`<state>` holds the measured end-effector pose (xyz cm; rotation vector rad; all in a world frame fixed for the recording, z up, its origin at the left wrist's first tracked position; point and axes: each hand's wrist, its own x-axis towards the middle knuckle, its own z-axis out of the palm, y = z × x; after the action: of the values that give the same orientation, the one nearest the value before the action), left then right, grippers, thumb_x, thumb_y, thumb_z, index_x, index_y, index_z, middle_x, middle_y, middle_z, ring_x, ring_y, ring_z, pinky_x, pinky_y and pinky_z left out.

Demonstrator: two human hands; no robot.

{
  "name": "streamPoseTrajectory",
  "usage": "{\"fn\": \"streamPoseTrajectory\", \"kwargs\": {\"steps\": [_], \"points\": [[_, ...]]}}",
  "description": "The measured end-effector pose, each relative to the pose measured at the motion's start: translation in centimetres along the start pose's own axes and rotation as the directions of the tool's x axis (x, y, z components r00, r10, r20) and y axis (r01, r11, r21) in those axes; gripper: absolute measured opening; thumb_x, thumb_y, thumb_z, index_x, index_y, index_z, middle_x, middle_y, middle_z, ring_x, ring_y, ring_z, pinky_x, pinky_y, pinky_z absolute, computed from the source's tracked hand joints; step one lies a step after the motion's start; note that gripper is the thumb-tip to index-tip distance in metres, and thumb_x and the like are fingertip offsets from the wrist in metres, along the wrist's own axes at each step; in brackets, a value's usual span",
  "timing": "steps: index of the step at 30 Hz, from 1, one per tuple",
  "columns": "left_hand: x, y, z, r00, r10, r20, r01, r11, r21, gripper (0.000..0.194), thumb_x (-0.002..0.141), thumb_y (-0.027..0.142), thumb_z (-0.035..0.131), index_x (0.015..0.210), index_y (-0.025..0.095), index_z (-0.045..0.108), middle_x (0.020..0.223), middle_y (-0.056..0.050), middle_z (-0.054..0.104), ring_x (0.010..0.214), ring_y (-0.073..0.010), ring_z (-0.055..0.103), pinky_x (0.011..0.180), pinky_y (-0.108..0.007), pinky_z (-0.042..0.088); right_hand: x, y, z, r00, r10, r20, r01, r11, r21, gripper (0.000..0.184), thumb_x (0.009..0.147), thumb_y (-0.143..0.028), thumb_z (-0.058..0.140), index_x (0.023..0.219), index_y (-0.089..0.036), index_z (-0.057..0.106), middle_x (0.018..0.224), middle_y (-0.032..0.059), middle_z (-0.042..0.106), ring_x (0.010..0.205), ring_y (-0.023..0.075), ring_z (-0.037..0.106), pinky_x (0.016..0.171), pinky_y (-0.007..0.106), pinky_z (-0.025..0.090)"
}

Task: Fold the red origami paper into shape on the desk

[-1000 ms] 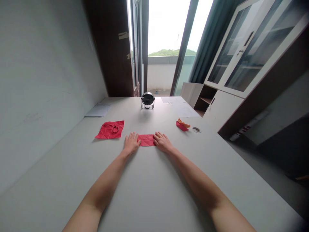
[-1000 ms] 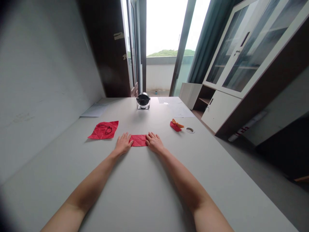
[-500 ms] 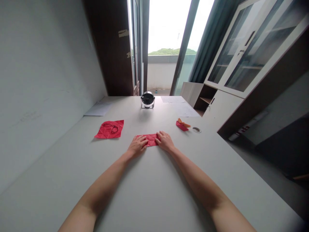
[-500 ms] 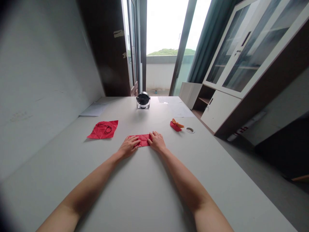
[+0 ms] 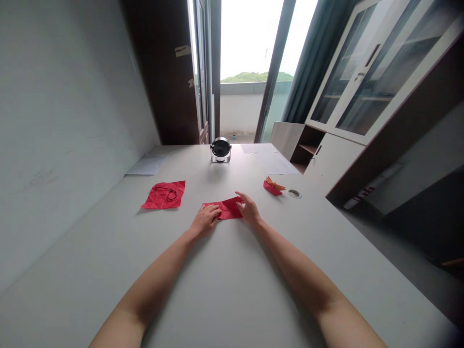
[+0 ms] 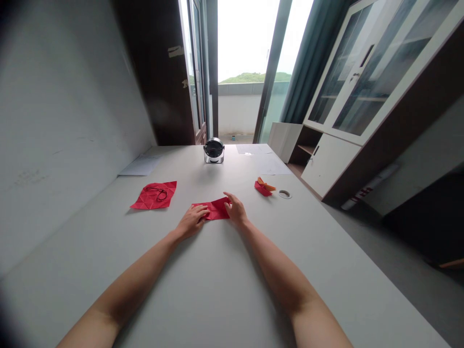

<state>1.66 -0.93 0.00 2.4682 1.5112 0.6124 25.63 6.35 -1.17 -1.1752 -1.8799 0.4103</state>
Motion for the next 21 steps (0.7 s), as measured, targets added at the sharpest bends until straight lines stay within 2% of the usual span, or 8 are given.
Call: {"fn": "streamPoseTrajectory", "kwargs": {"steps": [5,9,12,16,21], "points": [[-0.1,0.0,-0.1,1.0,-0.011,0.012,0.011,1.0,0.019,0.041,0.089,0.022,0.053,0.129,0.028,0.061,0.148,-0.005,0.05,0.139,-0.0262,0.041,0.119,-0.054,0.024,-0.3,-1.1,-0.2,0.998,-0.024,0.057,0.022,0.998,0.05,0.044,0.086,-0.022,0.052,0.13,-0.024,0.059,0.107,0.0048,0.071,0.091,0.0184,0.066,0.09,0.035,0.052],[-0.1,0.1,-0.2,1.0,-0.01,0.012,0.01,1.0,0.022,0.039,0.094,0.034,0.05,0.131,0.029,0.059,0.149,-0.004,0.049,0.139,-0.0267,0.04,0.117,-0.052,0.027,-0.3,-1.4,-0.3,0.99,-0.076,0.116,0.068,0.995,0.066,0.027,0.089,-0.026,0.051,0.107,-0.022,0.071,0.102,0.0061,0.072,0.087,0.0184,0.066,0.084,0.033,0.053],[-0.1,0.2,-0.3,1.0,-0.016,0.01,0.016,1.0,0.018,0.038,0.097,0.039,0.046,0.13,0.029,0.059,0.148,-0.003,0.049,0.139,-0.0264,0.04,0.117,-0.05,0.028,-0.4,-1.5,-0.2,0.984,-0.101,0.144,0.089,0.993,0.083,0.024,0.09,-0.028,0.051,0.098,-0.022,0.074,0.095,0.006,0.072,0.082,0.0179,0.066,0.08,0.032,0.053],[0.0,0.0,-0.2,0.999,-0.047,-0.002,0.047,0.999,0.006,0.037,0.099,0.033,0.039,0.13,0.028,0.06,0.147,-0.003,0.051,0.137,-0.0244,0.043,0.116,-0.049,0.029,-0.5,-2.1,-0.3,0.97,-0.136,0.203,0.114,0.987,0.116,0.023,0.09,-0.029,0.054,0.096,-0.023,0.075,0.097,0.0062,0.072,0.086,0.0184,0.067,0.08,0.032,0.053],[0.0,-0.2,0.0,0.998,-0.049,-0.032,0.049,0.999,-0.004,0.036,0.096,0.026,0.044,0.128,0.027,0.061,0.144,-0.004,0.054,0.136,-0.0229,0.045,0.116,-0.046,0.031,-0.6,-2.8,-0.5,0.941,-0.172,0.29,0.164,0.985,0.05,0.02,0.09,-0.029,0.057,0.091,-0.023,0.076,0.094,0.0062,0.072,0.088,0.018,0.065,0.085,0.031,0.051]]}}
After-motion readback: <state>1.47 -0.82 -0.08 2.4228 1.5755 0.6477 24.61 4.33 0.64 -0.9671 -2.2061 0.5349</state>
